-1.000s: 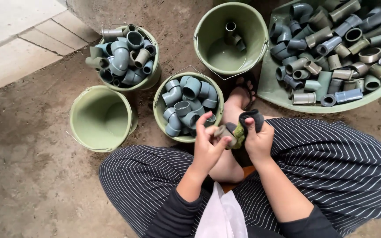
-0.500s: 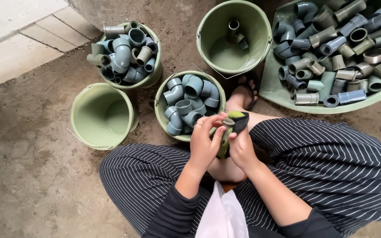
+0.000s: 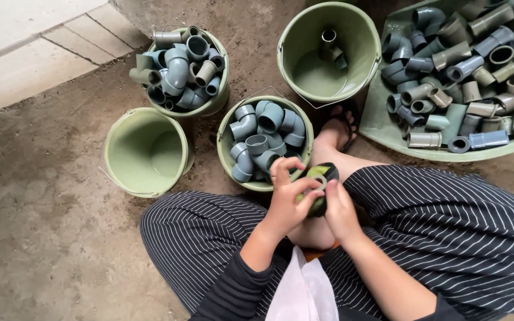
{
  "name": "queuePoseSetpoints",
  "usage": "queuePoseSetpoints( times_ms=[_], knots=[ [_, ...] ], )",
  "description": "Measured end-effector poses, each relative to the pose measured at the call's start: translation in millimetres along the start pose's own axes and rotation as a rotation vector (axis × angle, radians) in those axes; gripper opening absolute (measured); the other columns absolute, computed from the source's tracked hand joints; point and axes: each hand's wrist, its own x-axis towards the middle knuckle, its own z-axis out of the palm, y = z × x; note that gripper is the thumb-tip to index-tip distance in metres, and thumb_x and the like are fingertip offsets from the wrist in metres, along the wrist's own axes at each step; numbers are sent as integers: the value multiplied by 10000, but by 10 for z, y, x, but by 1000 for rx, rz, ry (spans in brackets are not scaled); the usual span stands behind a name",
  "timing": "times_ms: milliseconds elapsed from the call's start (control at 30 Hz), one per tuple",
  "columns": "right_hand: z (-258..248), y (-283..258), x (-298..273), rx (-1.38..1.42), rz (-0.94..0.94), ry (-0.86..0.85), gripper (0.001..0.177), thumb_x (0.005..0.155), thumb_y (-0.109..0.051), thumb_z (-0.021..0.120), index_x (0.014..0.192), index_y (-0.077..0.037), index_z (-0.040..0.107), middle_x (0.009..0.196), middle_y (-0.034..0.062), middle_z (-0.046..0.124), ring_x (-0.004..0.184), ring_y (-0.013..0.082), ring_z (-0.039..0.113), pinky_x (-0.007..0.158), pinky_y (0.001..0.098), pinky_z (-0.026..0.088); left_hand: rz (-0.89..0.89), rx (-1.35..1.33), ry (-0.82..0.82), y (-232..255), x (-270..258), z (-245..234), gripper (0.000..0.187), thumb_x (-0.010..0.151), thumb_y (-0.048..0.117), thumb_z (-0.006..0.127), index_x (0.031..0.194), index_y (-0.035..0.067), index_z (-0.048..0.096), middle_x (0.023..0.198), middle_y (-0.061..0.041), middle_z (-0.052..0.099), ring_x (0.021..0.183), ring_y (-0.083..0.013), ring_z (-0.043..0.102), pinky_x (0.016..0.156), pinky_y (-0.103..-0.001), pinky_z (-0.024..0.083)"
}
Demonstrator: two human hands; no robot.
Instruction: The person sits on the floor and wipes gray plastic pipe fittings with a cloth. They pick up fittings from a bucket, wipe them, and place them into another bucket. The person handles the fittings one at a time throughout the clip.
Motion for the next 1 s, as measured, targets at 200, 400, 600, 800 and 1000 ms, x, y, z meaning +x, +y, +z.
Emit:
queuePoseSetpoints(
  times_ms=[200, 400, 600, 800, 1000],
  knots=[
    [-110, 46, 18, 767, 558, -134, 471, 906, -438, 390, 722, -40, 563, 456, 45, 512, 308, 112, 443, 307, 212, 382, 120, -251, -129, 59, -8, 5, 196, 745, 427, 600, 775, 237, 634, 1028, -36, 333, 1041, -290, 316, 974, -373, 251],
    [116, -255, -27, 1069, 741, -316, 521, 878, -514, 366, 567, -100, 431, 310, -12, 251, 194, 97, 265, 219, 150, 193, 14, -302, -113, -9, 89, -158, 152, 708, 365, 660, 783, 233, 647, 1034, -42, 306, 1044, -246, 305, 919, -300, 274],
    [-194, -227, 196, 1061, 550, 142, 427, 818, -519, 404, 635, -138, 346, 425, -31, 291, 324, 107, 313, 395, 259, 262, -97, 377, 112, -331, 188, -276, 127, 735, 338, 669, 833, 267, 634, 1086, -7, 335, 1050, -298, 266, 837, -389, 248],
    [-152, -590, 113, 1153, 343, 111, 569, 753, -629, 432, 951, -99, 496, 884, 17, 535, 436, 84, 399, 422, 209, 370, -202, 747, -72, -564, 151, 45, 219, 660, 239, 691, 867, 218, 623, 1223, -21, 338, 1156, -345, 214, 835, -466, 220],
    [-207, -686, 77, 911, 379, 427, 298, 756, -74, 419, 1049, -35, 462, 1070, 120, 525, 764, 247, 554, 764, 438, 460, -236, 632, -51, -426, 246, 125, 286, 727, 253, 651, 994, 179, 578, 1202, -62, 324, 1149, -342, 210, 873, -466, 197]
  ],
)
